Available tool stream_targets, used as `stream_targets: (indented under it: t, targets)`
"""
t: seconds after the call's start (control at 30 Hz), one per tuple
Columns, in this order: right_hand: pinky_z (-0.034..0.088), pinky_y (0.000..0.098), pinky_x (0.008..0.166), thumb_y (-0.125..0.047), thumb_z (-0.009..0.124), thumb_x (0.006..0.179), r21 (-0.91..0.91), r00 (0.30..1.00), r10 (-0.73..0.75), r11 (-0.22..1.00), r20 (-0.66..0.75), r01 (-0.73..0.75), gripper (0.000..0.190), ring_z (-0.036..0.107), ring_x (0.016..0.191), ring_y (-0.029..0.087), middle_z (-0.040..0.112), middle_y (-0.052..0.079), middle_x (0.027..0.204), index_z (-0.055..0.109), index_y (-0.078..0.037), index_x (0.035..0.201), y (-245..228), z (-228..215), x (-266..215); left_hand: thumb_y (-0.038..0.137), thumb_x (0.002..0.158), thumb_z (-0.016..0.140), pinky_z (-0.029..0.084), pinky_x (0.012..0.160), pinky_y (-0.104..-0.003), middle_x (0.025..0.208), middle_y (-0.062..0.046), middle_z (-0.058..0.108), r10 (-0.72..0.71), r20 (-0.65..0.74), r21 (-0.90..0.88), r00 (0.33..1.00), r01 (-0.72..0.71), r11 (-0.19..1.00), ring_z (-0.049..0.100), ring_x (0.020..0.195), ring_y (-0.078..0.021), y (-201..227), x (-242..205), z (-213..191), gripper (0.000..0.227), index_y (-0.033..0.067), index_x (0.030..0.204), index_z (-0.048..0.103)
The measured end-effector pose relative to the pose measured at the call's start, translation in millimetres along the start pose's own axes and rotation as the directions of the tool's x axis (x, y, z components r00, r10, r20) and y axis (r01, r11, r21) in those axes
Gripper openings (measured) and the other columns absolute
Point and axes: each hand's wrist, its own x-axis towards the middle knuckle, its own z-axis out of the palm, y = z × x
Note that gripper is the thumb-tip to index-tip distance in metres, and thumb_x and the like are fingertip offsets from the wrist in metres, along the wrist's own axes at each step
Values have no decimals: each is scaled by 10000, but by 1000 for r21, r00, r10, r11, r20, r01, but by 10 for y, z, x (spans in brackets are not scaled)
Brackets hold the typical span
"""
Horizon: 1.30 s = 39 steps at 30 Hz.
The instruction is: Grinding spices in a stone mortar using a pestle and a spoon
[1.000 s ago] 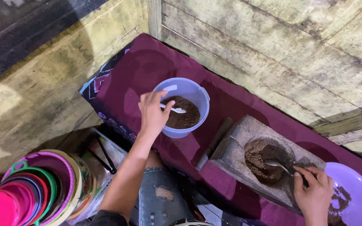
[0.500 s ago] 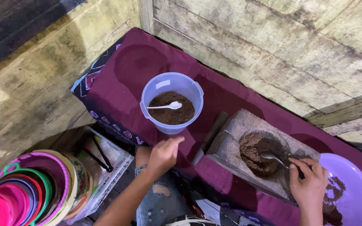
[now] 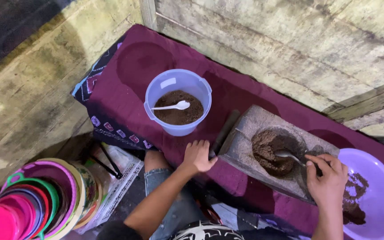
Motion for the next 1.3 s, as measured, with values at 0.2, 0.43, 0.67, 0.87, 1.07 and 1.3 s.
stream_targets:
  t: [0.2,0.43,0.67,0.87,1.07,1.3]
  targets:
    - [399,443,1111,-142,703,1032,17,1000,-28,999,-10,28,216,626,1180,252,668,77,1199,810,-203,1210,19,-4,4,597,789,768,471,939,-525,1211,-156,667,69,199,20,978,-74,997,616,1139,-383,-27,349,25,726,83,1239,521]
    - [407,445,1070,-121,721,1033,43,997,-42,998,-57,44,206,630,1144,250,657,67,1192,814,-203,1198,15,8,-10,378,767,695,556,760,-538,1001,-200,730,18,195,-152,981,12,988,699,935,-459,-23,361,-154,509,25,1117,589]
    - [423,450,1056,-162,714,1026,17,997,-34,999,-63,35,198,628,1119,270,663,62,1188,811,-227,1186,27,38,-3,253,937,535,426,529,-324,748,-67,617,-177,477,-737,861,502,453,569,569,-178,14,328,-442,175,107,1031,559]
    - [439,461,1023,-189,698,993,0,999,-1,1000,-41,1,207,614,1058,305,647,46,1160,809,-251,1156,-39,-32,2,10,818,578,337,397,-264,572,-44,474,-50,353,-928,934,357,110,427,441,-116,-144,260,-144,110,65,907,546]
    - [432,472,1014,-246,650,996,-24,999,46,999,13,-46,244,613,1080,318,660,61,1166,792,-247,1194,-130,-91,78,46,892,601,319,436,-245,661,-30,488,131,225,-974,966,223,31,447,463,-96,-90,-134,-858,172,50,1047,526]
    - [538,492,898,-135,682,976,387,998,57,921,-8,-49,358,673,1040,386,677,141,1071,741,-162,1328,-585,-374,575,-29,868,600,396,349,-260,652,-75,489,237,15,-999,971,3,51,489,394,-109,159,-483,-1607,194,-47,1060,580]
